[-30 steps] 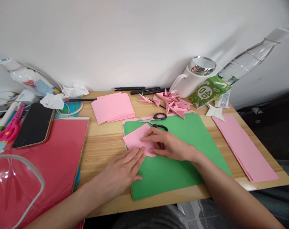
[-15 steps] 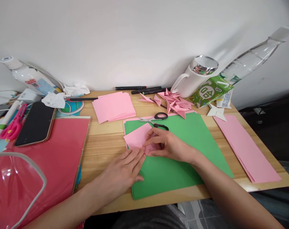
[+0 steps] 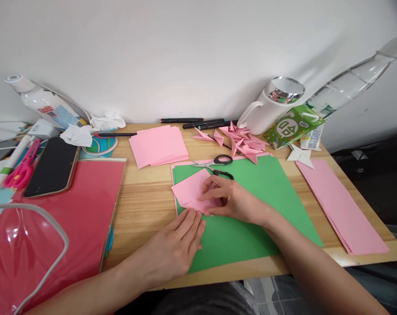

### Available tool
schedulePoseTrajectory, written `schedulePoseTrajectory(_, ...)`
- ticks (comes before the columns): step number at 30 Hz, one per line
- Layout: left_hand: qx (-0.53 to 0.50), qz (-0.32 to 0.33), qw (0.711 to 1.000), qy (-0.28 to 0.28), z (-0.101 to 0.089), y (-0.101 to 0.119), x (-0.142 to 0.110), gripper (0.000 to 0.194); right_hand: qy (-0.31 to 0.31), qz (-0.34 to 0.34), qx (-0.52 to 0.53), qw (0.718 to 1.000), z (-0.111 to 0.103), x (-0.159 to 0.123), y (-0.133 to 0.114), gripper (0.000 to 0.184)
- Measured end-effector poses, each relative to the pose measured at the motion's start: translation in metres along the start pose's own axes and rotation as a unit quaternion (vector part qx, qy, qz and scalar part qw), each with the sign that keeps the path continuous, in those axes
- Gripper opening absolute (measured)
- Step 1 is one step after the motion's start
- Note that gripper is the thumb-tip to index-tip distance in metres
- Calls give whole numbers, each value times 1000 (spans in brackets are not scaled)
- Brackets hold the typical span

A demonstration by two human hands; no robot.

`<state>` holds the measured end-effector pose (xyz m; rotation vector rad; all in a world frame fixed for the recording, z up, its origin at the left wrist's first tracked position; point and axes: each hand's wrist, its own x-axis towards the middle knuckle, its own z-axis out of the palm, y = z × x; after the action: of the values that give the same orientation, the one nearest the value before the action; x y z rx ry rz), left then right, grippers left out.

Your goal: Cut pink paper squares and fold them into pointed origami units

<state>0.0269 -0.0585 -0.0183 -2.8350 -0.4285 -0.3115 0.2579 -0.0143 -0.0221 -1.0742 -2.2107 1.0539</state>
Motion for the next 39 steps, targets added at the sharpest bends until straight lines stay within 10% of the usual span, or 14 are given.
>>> schedulePoseTrajectory(39, -76, -19, 992, -101, 2, -5, 8, 58, 15, -7, -21, 1000, 2, 2, -1, 17)
